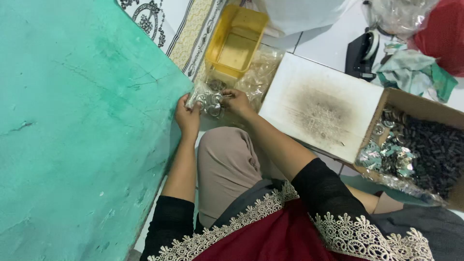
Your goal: The person sorts circular metal components from a large box, places them into a clear plastic bag, and then folds the bag closed.
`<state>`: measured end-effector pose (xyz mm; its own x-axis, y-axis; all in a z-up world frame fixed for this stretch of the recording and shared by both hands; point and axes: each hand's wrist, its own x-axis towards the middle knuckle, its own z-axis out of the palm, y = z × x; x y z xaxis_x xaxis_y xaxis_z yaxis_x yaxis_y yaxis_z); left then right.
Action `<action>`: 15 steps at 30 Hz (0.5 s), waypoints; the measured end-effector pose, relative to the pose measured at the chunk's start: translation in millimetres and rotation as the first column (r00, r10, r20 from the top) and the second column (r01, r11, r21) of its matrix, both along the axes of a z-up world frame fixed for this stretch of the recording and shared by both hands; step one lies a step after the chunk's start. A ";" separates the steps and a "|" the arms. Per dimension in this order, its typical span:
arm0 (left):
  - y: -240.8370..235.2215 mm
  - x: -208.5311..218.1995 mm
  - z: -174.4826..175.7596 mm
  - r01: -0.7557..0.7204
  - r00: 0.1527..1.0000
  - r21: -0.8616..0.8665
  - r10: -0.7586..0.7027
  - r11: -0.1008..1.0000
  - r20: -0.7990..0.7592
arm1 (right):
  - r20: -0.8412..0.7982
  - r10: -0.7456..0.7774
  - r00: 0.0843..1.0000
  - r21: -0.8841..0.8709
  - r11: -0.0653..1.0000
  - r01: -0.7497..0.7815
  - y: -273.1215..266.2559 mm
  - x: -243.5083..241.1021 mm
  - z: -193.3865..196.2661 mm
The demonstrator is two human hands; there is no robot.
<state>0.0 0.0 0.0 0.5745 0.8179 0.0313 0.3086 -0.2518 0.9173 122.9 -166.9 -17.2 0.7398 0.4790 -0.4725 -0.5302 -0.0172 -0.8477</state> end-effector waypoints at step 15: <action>-4.1 -8.2 -31.5 0.784 0.560 0.395 -0.271 0.479 -0.783 | 0.759 0.613 0.218 -0.577 0.789 -0.210 4.1 -26.2 64.0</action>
<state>-8.2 -4.1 -31.5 0.9714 0.2099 -0.1113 0.2210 -0.9702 0.0994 96.8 -162.8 46.8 0.5113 0.8474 0.1433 0.6958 -0.3102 -0.6478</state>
